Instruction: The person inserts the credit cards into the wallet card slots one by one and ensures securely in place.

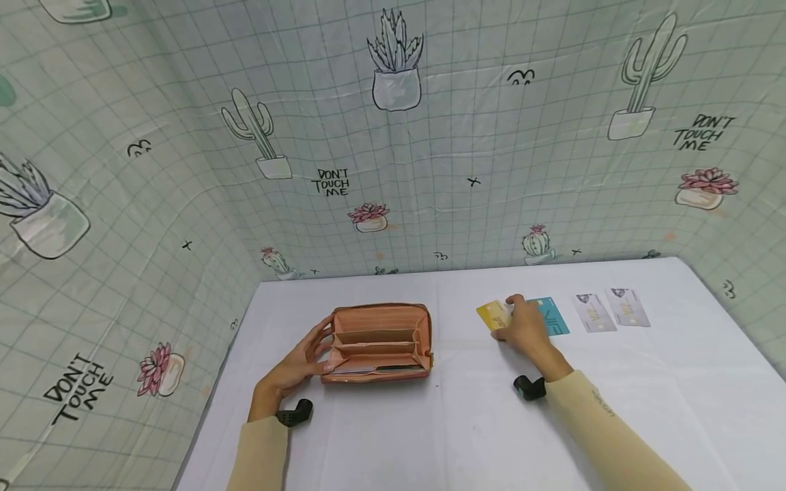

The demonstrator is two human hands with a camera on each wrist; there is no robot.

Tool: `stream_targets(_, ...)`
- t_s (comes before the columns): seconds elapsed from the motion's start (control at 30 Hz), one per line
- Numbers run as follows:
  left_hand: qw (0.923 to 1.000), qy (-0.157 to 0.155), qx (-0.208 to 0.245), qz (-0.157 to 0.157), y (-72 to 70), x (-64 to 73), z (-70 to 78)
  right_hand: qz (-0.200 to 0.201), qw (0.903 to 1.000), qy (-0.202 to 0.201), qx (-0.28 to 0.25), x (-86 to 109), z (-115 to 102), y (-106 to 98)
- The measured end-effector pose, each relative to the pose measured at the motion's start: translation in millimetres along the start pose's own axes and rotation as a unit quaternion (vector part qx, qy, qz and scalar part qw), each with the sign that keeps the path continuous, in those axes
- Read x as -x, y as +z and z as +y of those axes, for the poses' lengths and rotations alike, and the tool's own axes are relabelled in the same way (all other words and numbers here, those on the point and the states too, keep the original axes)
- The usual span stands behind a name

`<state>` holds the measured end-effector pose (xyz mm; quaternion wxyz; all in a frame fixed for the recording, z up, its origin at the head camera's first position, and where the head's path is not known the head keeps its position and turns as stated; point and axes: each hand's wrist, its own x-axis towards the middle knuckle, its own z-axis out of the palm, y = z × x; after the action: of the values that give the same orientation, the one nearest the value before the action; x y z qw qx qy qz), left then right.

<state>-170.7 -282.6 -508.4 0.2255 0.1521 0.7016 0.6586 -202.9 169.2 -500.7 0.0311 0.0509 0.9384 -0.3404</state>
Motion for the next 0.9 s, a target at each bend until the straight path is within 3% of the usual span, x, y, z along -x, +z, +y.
stream_targets(0.2, 0.9997, 0.017, -0.008, -0.015, -0.4, -1.0, -0.7, -0.028, 0.9995, 0.008, 0.010, -3.5, 0.2, -3.7)
stream_targets(0.57, 1.0000, 0.005, -0.004, 0.000, 0.0, -2.2, -1.1, -0.048, 0.9987, 0.016, 0.006, -4.2, -1.1, -7.7)
stream_targets(0.77, 0.9998, 0.009, -0.015, -0.003, -0.1, -2.6, -2.7, -0.043, 0.9985, -0.004, -0.034, -1.6, 2.9, -13.0)
stream_targets(0.9, 0.9999, 0.005, -0.016, 0.001, 0.9, -0.6, -1.4, -0.029, 0.9977, -0.039, -0.047, -1.5, 3.9, -19.2)
